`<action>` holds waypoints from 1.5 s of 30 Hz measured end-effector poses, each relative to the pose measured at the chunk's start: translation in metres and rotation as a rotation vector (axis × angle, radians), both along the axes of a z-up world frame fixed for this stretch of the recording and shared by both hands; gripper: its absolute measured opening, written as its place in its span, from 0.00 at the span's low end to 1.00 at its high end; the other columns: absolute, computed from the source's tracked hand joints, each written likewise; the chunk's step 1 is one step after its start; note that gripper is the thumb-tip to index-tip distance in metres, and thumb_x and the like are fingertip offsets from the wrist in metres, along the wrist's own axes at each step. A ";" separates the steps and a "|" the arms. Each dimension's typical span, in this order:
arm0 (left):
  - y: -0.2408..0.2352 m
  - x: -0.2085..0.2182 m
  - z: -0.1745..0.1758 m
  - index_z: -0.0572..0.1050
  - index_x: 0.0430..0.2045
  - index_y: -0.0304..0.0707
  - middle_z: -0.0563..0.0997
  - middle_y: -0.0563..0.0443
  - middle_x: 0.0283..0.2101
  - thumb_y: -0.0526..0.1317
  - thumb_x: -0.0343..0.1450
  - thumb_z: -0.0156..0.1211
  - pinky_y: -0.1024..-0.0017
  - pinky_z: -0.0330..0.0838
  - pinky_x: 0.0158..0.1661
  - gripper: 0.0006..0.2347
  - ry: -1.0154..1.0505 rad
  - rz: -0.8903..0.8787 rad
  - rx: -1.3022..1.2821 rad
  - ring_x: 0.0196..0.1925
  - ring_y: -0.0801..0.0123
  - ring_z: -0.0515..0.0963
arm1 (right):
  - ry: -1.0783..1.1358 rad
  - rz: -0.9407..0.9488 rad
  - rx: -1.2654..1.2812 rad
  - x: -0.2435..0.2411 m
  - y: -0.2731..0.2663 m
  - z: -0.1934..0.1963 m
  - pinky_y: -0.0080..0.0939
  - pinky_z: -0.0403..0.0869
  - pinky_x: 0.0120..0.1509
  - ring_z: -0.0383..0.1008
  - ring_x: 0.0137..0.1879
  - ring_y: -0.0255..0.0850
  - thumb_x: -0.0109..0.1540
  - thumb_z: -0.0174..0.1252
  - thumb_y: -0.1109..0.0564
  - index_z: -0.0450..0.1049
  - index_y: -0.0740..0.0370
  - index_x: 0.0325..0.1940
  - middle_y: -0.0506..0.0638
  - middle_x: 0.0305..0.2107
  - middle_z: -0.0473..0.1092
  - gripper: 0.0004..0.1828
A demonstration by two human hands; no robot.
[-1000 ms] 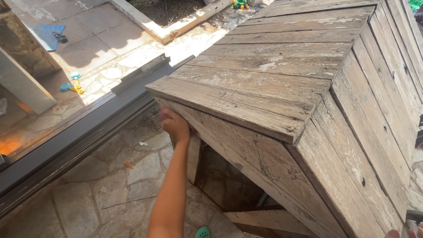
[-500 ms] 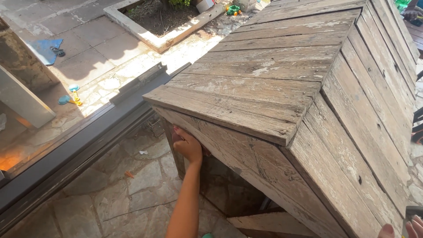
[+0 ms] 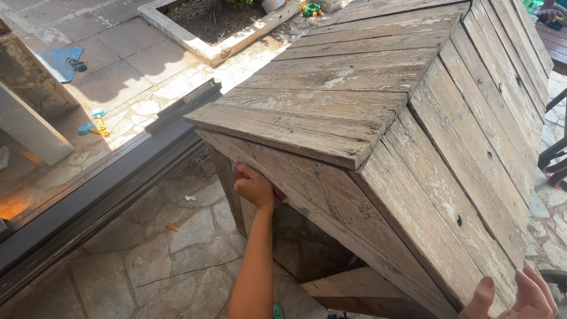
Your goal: Sanding the exterior and interior edges of a wooden doghouse structure using a piece of sandpaper.
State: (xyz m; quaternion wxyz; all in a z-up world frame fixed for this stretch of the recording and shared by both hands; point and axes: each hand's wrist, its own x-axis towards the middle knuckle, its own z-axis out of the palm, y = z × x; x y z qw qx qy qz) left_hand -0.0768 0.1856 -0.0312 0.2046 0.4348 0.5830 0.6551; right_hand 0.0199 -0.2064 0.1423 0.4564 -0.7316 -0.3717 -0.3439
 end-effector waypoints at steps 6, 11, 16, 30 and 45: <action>-0.096 0.024 0.003 0.57 0.06 0.40 0.57 0.58 0.08 0.42 0.81 0.42 0.69 0.45 0.15 0.25 0.033 -0.087 0.015 0.08 0.74 0.58 | 0.018 -0.038 0.031 -0.001 0.000 0.004 0.73 0.65 0.78 0.60 0.70 0.70 0.76 0.48 0.70 0.58 0.86 0.61 0.76 0.64 0.55 0.14; -0.036 0.014 0.014 0.57 0.05 0.40 0.57 0.55 0.08 0.46 0.82 0.39 0.67 0.48 0.15 0.27 0.031 0.022 -0.081 0.09 0.70 0.59 | 0.138 0.052 0.149 0.018 -0.010 -0.015 0.60 0.63 0.79 0.60 0.70 0.61 0.75 0.49 0.55 0.58 0.74 0.62 0.69 0.62 0.57 0.19; -0.064 0.023 0.025 0.55 0.10 0.43 0.54 0.60 0.11 0.45 0.83 0.37 0.70 0.45 0.18 0.24 -0.053 0.056 -0.021 0.11 0.75 0.55 | 0.219 0.103 0.218 0.027 -0.013 -0.023 0.58 0.63 0.81 0.62 0.72 0.60 0.73 0.50 0.52 0.59 0.71 0.61 0.67 0.61 0.58 0.20; -0.165 0.052 0.026 0.66 0.16 0.39 0.55 0.61 0.11 0.42 0.81 0.40 0.70 0.44 0.16 0.20 -0.077 -0.083 0.037 0.11 0.77 0.54 | 0.550 0.328 0.260 0.046 -0.031 -0.016 0.50 0.71 0.79 0.69 0.71 0.59 0.65 0.43 0.73 0.63 0.74 0.55 0.72 0.60 0.66 0.14; -0.190 0.063 0.034 0.55 0.10 0.40 0.55 0.55 0.11 0.40 0.81 0.42 0.65 0.46 0.17 0.22 0.017 -0.029 0.164 0.11 0.71 0.60 | 0.466 0.321 0.129 0.087 -0.071 -0.012 0.56 0.66 0.81 0.64 0.74 0.59 0.69 0.47 0.65 0.61 0.72 0.58 0.69 0.62 0.63 0.14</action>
